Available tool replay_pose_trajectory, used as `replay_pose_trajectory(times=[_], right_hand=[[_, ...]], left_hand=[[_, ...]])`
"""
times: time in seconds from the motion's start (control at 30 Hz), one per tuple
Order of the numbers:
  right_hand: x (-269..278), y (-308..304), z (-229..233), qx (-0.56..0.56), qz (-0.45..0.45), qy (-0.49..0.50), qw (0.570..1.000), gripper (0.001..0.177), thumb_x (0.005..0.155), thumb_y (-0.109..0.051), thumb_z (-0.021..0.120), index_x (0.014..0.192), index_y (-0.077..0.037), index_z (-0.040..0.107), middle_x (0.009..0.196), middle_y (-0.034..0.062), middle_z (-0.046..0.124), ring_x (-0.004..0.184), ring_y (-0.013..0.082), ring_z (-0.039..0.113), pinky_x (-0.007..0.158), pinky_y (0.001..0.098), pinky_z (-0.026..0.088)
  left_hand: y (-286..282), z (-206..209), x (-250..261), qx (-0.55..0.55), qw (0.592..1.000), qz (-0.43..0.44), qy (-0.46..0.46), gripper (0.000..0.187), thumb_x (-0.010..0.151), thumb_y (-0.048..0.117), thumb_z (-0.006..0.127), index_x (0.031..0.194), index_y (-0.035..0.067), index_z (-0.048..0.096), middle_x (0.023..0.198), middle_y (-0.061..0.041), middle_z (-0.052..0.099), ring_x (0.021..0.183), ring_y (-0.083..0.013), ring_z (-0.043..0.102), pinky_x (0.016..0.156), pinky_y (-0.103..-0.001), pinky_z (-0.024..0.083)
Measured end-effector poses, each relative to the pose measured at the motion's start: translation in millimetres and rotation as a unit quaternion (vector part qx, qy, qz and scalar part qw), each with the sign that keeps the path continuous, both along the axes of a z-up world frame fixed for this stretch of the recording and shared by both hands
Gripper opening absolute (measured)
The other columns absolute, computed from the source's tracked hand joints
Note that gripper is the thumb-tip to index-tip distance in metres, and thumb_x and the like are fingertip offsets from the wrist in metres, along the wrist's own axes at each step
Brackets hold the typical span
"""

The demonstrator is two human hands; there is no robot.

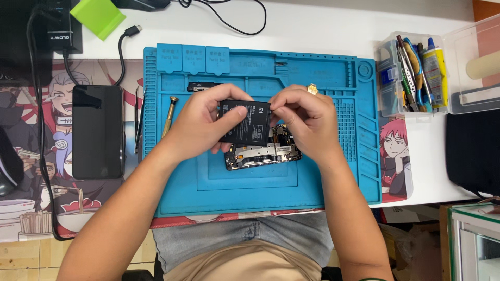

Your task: The person disassembles a smartphone on a blue work mat, removes the battery, and then reassembles the device by reconnecting internal components and securing the back cover with a screwdriver.

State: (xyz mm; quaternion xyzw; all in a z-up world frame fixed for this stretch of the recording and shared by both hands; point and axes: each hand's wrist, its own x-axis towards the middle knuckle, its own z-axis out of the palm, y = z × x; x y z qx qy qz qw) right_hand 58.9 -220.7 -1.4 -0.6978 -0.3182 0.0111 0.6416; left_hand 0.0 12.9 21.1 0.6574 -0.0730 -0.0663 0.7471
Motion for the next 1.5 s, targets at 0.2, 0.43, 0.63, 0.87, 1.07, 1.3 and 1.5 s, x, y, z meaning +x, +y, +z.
replay_pose_trajectory(times=[0.2, 0.43, 0.63, 0.87, 1.07, 1.3, 1.5], right_hand=[[0.1, 1.2, -6.1, 0.008, 0.025, 0.107, 0.994, 0.032, 0.101, 0.008, 0.063, 0.132, 0.003, 0.058, 0.101, 0.0194, 0.073, 0.087, 0.0232, 0.076, 0.074, 0.0397, 0.069], [-4.9, 2.8, 0.6, 0.007, 0.046, 0.166, 0.985, 0.027, 0.093, 0.012, 0.071, 0.120, 0.008, 0.065, 0.094, 0.0185, 0.076, 0.084, 0.0210, 0.076, 0.067, 0.0397, 0.072], [-12.6, 12.7, 6.2, -0.002, 0.024, 0.109, 0.994, 0.022, 0.091, 0.015, 0.073, 0.113, 0.009, 0.071, 0.086, 0.0168, 0.074, 0.083, 0.0216, 0.076, 0.065, 0.0393, 0.073], [-16.3, 19.4, 1.3, -0.010, 0.011, 0.078, 0.997, 0.023, 0.093, 0.014, 0.071, 0.115, 0.008, 0.069, 0.088, 0.0181, 0.073, 0.082, 0.0244, 0.078, 0.067, 0.0424, 0.073], [-16.9, 20.4, -0.6, 0.003, 0.036, 0.086, 0.996, 0.017, 0.098, 0.007, 0.066, 0.115, 0.007, 0.066, 0.089, 0.0202, 0.075, 0.079, 0.0251, 0.077, 0.065, 0.0441, 0.073], [-11.5, 14.0, -1.3, -0.063, 0.032, 0.021, 0.997, 0.011, 0.102, 0.003, 0.063, 0.098, -0.001, 0.072, 0.075, 0.0108, 0.076, 0.069, 0.0200, 0.080, 0.059, 0.0321, 0.068], [-8.7, 13.8, 3.4, -0.028, 0.071, 0.055, 0.996, 0.013, 0.104, 0.003, 0.061, 0.098, 0.001, 0.072, 0.080, 0.0124, 0.067, 0.072, 0.0249, 0.078, 0.064, 0.0382, 0.069]], left_hand=[[0.3, -17.5, 11.8, 0.050, 0.994, 0.015, -0.100, 0.020, 0.093, 0.003, 0.077, 0.110, -0.004, 0.069, 0.079, -0.020, 0.075, 0.054, -0.0237, 0.074, 0.040, -0.029, 0.061], [-0.8, -11.6, 9.5, 0.141, 0.976, 0.037, -0.162, 0.013, 0.098, 0.011, 0.079, 0.105, 0.005, 0.069, 0.078, -0.010, 0.075, 0.062, -0.0212, 0.075, 0.044, -0.031, 0.057], [-5.7, -4.0, 7.1, 0.169, 0.974, 0.040, -0.149, 0.013, 0.104, 0.020, 0.071, 0.100, 0.008, 0.076, 0.072, -0.008, 0.074, 0.063, -0.0196, 0.071, 0.050, -0.027, 0.053], [-5.1, -3.1, 7.5, 0.184, 0.964, 0.078, -0.176, 0.006, 0.097, 0.016, 0.079, 0.093, 0.011, 0.078, 0.069, -0.006, 0.073, 0.062, -0.0204, 0.069, 0.054, -0.027, 0.052], [-5.0, -15.4, 8.3, 0.191, 0.957, 0.085, -0.200, 0.011, 0.095, 0.012, 0.077, 0.085, 0.013, 0.074, 0.062, -0.004, 0.068, 0.056, -0.0187, 0.063, 0.050, -0.026, 0.049], [-5.1, -10.5, 8.7, 0.202, 0.953, 0.031, -0.223, 0.014, 0.095, 0.009, 0.072, 0.082, 0.012, 0.069, 0.063, -0.007, 0.063, 0.052, -0.0229, 0.055, 0.050, -0.031, 0.046], [-3.6, -10.7, 7.6, 0.198, 0.956, 0.021, -0.216, 0.015, 0.092, 0.003, 0.071, 0.081, 0.012, 0.067, 0.065, -0.005, 0.064, 0.053, -0.0197, 0.050, 0.051, -0.031, 0.044]])
